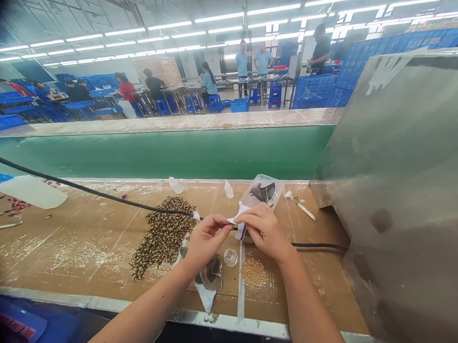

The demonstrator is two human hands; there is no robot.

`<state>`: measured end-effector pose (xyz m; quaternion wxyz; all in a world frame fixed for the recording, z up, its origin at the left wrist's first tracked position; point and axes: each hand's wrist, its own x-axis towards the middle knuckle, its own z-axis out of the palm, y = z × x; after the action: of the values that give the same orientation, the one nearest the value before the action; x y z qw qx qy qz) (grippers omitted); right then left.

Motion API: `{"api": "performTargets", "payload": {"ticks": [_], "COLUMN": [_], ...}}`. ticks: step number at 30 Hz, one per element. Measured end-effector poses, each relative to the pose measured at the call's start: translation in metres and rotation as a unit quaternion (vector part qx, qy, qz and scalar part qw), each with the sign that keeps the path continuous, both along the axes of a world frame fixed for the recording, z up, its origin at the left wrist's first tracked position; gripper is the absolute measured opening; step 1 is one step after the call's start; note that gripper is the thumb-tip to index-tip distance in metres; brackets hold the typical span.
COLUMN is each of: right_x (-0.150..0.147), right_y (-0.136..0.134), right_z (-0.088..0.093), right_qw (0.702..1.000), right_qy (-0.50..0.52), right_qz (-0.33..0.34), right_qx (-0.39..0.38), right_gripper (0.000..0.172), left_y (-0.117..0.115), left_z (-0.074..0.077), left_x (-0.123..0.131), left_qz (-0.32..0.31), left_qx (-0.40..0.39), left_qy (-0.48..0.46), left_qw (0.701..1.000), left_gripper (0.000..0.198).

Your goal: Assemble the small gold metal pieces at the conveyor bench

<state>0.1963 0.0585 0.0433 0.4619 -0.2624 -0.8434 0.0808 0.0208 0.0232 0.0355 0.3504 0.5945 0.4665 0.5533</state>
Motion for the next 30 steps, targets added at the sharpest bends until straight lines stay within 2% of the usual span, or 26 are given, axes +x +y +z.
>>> {"api": "performTargets", "payload": {"ticks": [3,6,13,17,22,25,27,30], "right_x": [-0.001,-0.002,-0.002,-0.001,-0.001,-0.001,-0.001,-0.002], "right_y": [-0.001,-0.001,0.000,0.001,-0.001,-0.001,-0.001,-0.003], "right_z": [0.001,0.001,0.002,0.000,-0.002,-0.001,0.001,0.004], "right_qw": [1.000,0.998,0.992,0.993,0.998,0.998,0.997,0.997], "right_qy": [-0.020,-0.044,-0.086,-0.050,-0.018,-0.009,0.002,0.024], "right_qz": [0.008,-0.009,-0.061,-0.088,-0.054,-0.050,-0.065,-0.069], "right_qx": [0.014,0.034,0.063,0.060,0.029,0.038,0.044,0.038], "right_gripper": [0.026,0.027,0.028,0.030,0.028,0.026,0.025,0.027], "left_y": [0.001,0.000,-0.002,-0.002,-0.003,-0.003,-0.003,-0.002], "left_z": [0.004,0.006,0.007,0.007,0.003,0.005,0.008,0.013], "left_x": [0.002,0.002,0.003,0.002,0.002,0.002,0.002,0.002], "left_qz": [-0.022,-0.035,-0.031,-0.015,-0.002,0.000,-0.005,-0.026], "left_qx": [-0.068,-0.095,-0.072,-0.052,-0.044,-0.063,-0.104,-0.195], "left_qy": [-0.050,-0.064,-0.035,-0.015,-0.029,-0.067,-0.121,-0.234], "left_qw": [0.996,0.993,0.996,0.998,0.999,0.996,0.987,0.952], "left_gripper": [0.008,0.009,0.009,0.008,0.010,0.014,0.020,0.029]}}
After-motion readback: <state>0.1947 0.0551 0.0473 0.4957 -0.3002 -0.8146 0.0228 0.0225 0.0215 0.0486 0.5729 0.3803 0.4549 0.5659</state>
